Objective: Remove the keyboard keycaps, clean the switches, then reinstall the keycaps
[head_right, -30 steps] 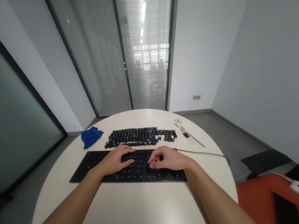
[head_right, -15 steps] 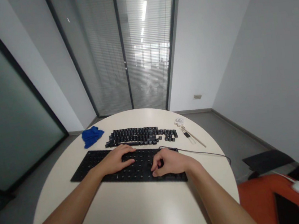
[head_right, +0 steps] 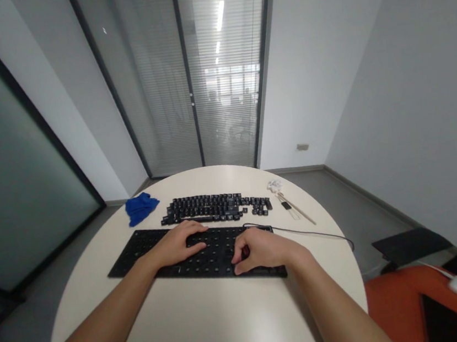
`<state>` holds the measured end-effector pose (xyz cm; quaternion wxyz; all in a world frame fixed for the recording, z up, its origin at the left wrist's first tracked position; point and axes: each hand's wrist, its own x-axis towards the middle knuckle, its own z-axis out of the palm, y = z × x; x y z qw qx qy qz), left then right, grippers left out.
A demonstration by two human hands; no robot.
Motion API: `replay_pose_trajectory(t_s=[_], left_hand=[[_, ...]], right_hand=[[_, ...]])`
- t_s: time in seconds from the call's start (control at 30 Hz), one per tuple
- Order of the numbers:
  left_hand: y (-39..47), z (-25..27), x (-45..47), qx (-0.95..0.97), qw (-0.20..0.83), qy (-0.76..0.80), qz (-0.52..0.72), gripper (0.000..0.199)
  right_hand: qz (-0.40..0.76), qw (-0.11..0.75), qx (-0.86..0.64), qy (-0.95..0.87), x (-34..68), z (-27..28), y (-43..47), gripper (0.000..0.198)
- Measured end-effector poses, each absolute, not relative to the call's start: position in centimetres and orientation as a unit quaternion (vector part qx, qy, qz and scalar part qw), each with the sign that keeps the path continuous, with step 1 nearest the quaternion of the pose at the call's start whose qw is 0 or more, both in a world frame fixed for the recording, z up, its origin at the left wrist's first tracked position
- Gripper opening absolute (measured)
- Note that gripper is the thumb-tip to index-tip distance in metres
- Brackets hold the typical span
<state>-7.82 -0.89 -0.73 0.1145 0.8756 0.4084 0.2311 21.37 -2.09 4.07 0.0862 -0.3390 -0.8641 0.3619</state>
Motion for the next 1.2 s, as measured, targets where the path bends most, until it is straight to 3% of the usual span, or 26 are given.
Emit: replay_pose_trajectory(t_s=[0.77, 0.93, 1.1, 1.2], left_hand=[[-1.0, -0.7, -7.8, 0.876, 0.112, 0.407, 0.234, 0.039], [-1.0, -0.8, -7.8, 0.877, 0.108, 0.405, 0.236, 0.039], [-0.9, -0.8, -7.9, 0.879, 0.106, 0.406, 0.226, 0.04], [-0.9, -0.8, -8.0, 0.879, 0.106, 0.407, 0.223, 0.041]], right_hand=[[0.271, 0.016, -0.426, -0.863, 20.2, 5.7, -3.6, 0.015], [0.312, 0.068, -0.371, -0.872, 21.0, 4.5, -2.3, 0.02], [0.136, 0.236, -0.46, -0.845, 21.9, 2.7, 0.4, 0.023], [0.051, 0.271, -0.508, -0.816, 22.4, 1.5, 2.0, 0.025]])
